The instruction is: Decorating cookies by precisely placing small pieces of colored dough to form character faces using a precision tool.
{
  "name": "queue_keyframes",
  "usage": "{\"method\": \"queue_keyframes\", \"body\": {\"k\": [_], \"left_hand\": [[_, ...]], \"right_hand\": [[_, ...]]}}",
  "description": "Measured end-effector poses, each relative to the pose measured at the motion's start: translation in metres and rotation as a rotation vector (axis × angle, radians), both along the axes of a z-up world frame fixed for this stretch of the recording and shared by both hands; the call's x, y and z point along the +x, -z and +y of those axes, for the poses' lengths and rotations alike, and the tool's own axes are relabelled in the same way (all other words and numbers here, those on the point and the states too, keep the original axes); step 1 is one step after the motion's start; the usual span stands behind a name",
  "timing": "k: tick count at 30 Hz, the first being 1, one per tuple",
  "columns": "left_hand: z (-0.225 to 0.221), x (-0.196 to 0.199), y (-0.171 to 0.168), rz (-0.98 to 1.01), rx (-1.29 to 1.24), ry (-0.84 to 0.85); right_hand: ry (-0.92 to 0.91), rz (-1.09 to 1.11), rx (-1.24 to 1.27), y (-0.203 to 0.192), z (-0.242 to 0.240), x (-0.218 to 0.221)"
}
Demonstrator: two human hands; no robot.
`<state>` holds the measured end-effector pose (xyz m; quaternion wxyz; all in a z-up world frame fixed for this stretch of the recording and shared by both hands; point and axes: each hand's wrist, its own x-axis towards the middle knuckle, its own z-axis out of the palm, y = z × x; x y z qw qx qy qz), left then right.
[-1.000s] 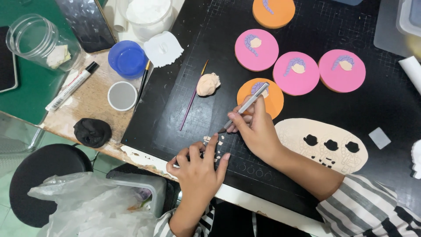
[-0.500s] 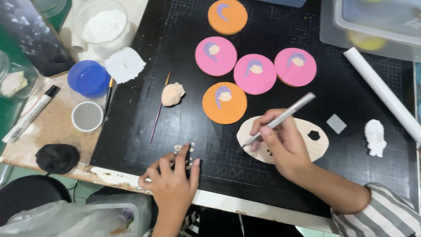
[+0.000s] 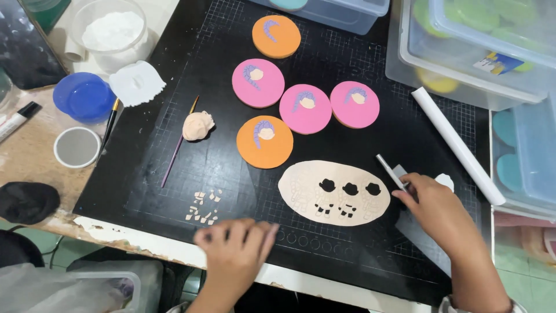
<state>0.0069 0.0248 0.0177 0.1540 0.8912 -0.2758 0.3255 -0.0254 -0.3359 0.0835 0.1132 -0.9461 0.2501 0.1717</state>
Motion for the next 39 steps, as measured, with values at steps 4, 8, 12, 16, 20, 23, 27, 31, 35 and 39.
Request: {"method": "queue_keyframes", "body": {"k": [4, 8, 12, 16, 20, 23, 27, 31, 35, 39], "left_hand": [[-0.033, -0.014, -0.007, -0.037, -0.031, 0.433], [-0.047, -0.021, -0.002, 0.171, -0.069, 0.850], [-0.045, -0.017, -0.008, 0.276, -0.127, 0.923], [-0.044, -0.017, -0.003, 0.275, -0.175, 0.923], [-0.043, -0.018, -0.001, 0.204, -0.142, 0.924], [-0.044, -0.020, 0.001, 0.192, -0.132, 0.914], [-0.045, -0.020, 0.005, 0.157, -0.136, 0.902], [-0.043, -0.017, 0.003, 0.135, -0.176, 0.918], [-0.041, -0.017, 0.001, 0.156, -0.220, 0.952], [-0.041, -0.016, 0.002, 0.156, -0.226, 0.965]], "right_hand": [[-0.081, -0.085, -0.095, 0.012, -0.005, -0.008], [-0.237, -0.278, -0.256, 0.022, -0.003, -0.012], [-0.447, -0.404, -0.140, 0.036, 0.013, 0.001], [-0.508, -0.411, -0.305, 0.044, 0.015, 0.003], [-0.417, -0.377, -0.164, 0.048, 0.016, 0.008], [-0.444, -0.459, -0.184, 0.059, 0.019, 0.008], [-0.369, -0.447, 0.040, 0.042, 0.036, 0.018], [-0.261, -0.387, 0.054, 0.037, 0.045, 0.026], [-0.377, -0.489, -0.087, 0.055, 0.042, 0.017], [-0.400, -0.518, -0.058, 0.054, 0.036, 0.022]]}}
